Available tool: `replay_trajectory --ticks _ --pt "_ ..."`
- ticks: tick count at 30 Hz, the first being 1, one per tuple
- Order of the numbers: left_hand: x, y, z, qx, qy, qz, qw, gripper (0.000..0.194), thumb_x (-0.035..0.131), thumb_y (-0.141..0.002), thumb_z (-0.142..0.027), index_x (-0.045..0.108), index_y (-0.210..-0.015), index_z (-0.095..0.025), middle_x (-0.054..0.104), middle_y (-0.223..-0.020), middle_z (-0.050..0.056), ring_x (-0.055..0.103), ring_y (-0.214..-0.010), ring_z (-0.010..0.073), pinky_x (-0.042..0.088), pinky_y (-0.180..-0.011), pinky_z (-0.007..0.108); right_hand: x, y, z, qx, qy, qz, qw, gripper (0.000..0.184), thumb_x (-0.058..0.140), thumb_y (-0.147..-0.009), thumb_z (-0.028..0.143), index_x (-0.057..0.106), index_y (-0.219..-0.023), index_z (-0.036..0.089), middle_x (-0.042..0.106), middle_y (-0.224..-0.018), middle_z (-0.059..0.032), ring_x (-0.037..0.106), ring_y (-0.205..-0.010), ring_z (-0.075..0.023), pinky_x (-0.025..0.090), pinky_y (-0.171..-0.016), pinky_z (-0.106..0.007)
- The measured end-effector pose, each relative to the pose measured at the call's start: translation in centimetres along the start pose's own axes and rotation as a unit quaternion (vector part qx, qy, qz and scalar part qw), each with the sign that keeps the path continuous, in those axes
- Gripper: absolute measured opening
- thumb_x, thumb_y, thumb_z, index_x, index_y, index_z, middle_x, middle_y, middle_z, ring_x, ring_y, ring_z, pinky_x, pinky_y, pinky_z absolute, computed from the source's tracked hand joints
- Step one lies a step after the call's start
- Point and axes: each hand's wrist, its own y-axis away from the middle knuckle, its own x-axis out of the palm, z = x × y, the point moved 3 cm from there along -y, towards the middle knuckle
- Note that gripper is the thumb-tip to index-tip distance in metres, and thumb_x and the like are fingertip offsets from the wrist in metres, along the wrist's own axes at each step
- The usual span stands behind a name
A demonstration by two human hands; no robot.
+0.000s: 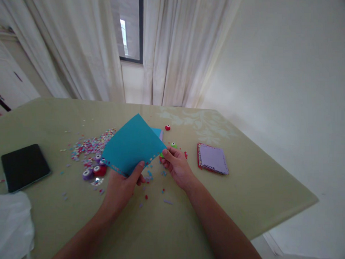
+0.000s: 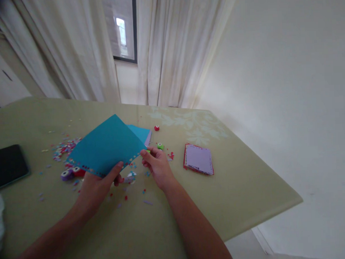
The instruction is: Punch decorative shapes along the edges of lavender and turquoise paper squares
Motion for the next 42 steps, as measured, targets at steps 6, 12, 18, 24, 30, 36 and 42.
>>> replay_trajectory --ticks 6,12,18,24,30,36,42 --pt "-0.1 -0.2 0.4 -0.006 -0.003 0.004 1.000 0.046 0.071 -0.086 -0.060 0.065 -0.059 -0.024 0.070 -0.056 0.003 0.064 -0.051 0.0200 0.047 -0.052 0.030 -0.1 -0.1 -0.3 0.010 0.003 0.001 1.000 0.057 0.103 -0.059 0.061 0.072 -0.087 0.022 0.064 -0.072 0.0030 0.054 -0.062 -0.0124 0.039 -0.058 -0.027" --pt "0.0 0.1 -0.4 0.020 0.010 0.008 1.000 0.039 0.073 -0.086 -0.057 0.064 -0.065 -0.025 0.067 -0.053 0.000 0.062 -0.049 0.0187 0.048 -0.054 0.030 -0.2 0.0 -0.2 0.005 0.014 0.002 1.000 0.057 0.102 -0.060 0.064 0.069 -0.080 0.021 0.058 -0.067 0.0045 0.047 -0.057 -0.0103 0.031 -0.053 -0.026" --pt "0.3 0.1 -0.5 0.024 0.005 0.022 0.999 0.038 0.071 -0.087 -0.054 0.065 -0.064 -0.024 0.066 -0.051 -0.001 0.058 -0.044 0.0173 0.047 -0.048 0.029 -0.2 -0.1 -0.1 0.000 0.005 -0.004 1.000 0.058 0.102 -0.060 0.064 0.069 -0.081 0.021 0.054 -0.068 0.0055 0.043 -0.057 -0.0097 0.030 -0.053 -0.026" --pt "0.3 0.1 0.1 0.024 -0.016 0.017 0.999 0.039 0.071 -0.088 -0.055 0.066 -0.065 -0.024 0.065 -0.049 -0.001 0.057 -0.041 0.0166 0.043 -0.043 0.027 -0.1 -0.2 -0.2 0.010 -0.009 -0.005 1.000 0.060 0.104 -0.056 0.064 0.069 -0.077 0.021 0.058 -0.068 0.0037 0.049 -0.061 -0.0124 0.038 -0.058 -0.028" --pt "0.4 0.1 -0.5 0.020 -0.011 0.032 0.999 0.041 0.071 -0.085 -0.054 0.062 -0.058 -0.025 0.065 -0.049 0.000 0.057 -0.042 0.0162 0.044 -0.043 0.027 -0.1 -0.2 -0.2 -0.008 -0.005 -0.011 1.000 0.059 0.102 -0.057 0.066 0.070 -0.080 0.023 0.051 -0.069 0.0059 0.037 -0.058 -0.0113 0.030 -0.056 -0.029" --pt "0.4 -0.1 -0.7 0.020 -0.018 0.029 0.999 0.041 0.069 -0.084 -0.054 0.064 -0.057 -0.025 0.066 -0.049 0.001 0.055 -0.041 0.0159 0.043 -0.042 0.027 -0.1 0.0 -0.1 -0.011 0.023 -0.006 1.000 0.059 0.100 -0.060 0.067 0.066 -0.075 0.022 0.047 -0.067 0.0061 0.036 -0.058 -0.0110 0.027 -0.055 -0.029" --pt "0.3 0.0 -0.5 0.014 -0.026 0.028 0.999 0.041 0.069 -0.083 -0.057 0.064 -0.058 -0.025 0.063 -0.048 0.000 0.053 -0.040 0.0166 0.041 -0.039 0.028 -0.1 -0.1 -0.2 -0.022 0.052 0.000 0.998 0.059 0.097 -0.064 0.070 0.063 -0.072 0.022 0.045 -0.062 0.0062 0.034 -0.057 -0.0114 0.023 -0.055 -0.030"
